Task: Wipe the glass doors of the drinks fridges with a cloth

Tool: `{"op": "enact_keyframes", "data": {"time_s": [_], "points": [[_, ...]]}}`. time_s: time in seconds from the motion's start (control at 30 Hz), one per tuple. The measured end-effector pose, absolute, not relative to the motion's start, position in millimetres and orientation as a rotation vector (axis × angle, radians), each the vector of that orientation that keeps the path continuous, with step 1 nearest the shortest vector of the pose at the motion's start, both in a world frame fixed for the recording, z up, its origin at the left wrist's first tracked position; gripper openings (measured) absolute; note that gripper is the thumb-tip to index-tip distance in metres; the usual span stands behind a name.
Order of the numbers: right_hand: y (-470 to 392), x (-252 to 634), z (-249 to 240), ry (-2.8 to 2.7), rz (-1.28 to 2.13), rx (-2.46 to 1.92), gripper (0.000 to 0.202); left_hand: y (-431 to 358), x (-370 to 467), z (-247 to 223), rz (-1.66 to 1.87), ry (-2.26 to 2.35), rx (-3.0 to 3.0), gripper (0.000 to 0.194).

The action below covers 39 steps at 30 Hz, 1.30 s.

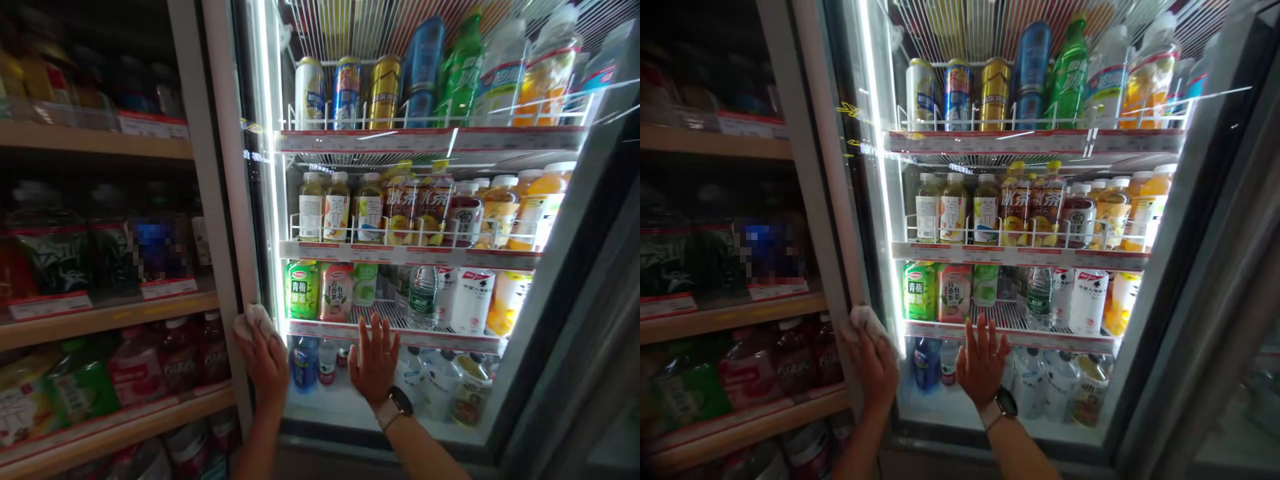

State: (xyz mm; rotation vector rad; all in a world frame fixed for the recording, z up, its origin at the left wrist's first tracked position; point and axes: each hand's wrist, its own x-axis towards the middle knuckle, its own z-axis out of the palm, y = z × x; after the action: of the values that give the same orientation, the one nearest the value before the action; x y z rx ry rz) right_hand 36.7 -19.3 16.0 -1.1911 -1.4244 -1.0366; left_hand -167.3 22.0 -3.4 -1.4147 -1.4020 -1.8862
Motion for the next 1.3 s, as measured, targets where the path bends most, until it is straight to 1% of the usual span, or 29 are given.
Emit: {"op": "enact_keyframes", "data": {"time_s": [0.13,0.37,0.47,0.63,0.73,0.9,1.0,1.07,1.17,1.3], "points": [[-19,35,15,-1.396,-1.019,-1.207,0.069,22,-156,-10,-1.957,-1.408,-1.420,0.058],[-17,35,16,-1.385,-1.050,-1.196,0.067,14,-70,-13,-1.924,-1.171,-1.525,0.058],[-15,37,15,-1.402,-1.085,-1.227,0.065,5,-52,-9,-1.883,-1.045,-1.675,0.056],[-15,40,13,-1.414,-1.088,-1.230,0.065,1,-61,2,-1.693,-0.872,-1.805,0.057],[-17,39,15,-1.419,-1.070,-1.201,0.065,6,-83,7,-1.608,-0.872,-1.776,0.059],[-19,37,18,-1.420,-1.045,-1.187,0.066,14,-136,7,-1.744,-1.144,-1.580,0.061],[-19,36,18,-1.414,-1.040,-1.183,0.067,15,-152,6,-1.813,-1.208,-1.545,0.059],[-19,36,18,-1.418,-1.034,-1.183,0.067,16,-146,5,-1.848,-1.206,-1.604,0.059],[-19,36,17,-1.422,-1.034,-1.187,0.066,13,-116,3,-1.891,-1.174,-1.619,0.060],[-16,38,16,-1.416,-1.079,-1.199,0.064,3,-69,3,-1.820,-1.037,-1.707,0.059]]}}
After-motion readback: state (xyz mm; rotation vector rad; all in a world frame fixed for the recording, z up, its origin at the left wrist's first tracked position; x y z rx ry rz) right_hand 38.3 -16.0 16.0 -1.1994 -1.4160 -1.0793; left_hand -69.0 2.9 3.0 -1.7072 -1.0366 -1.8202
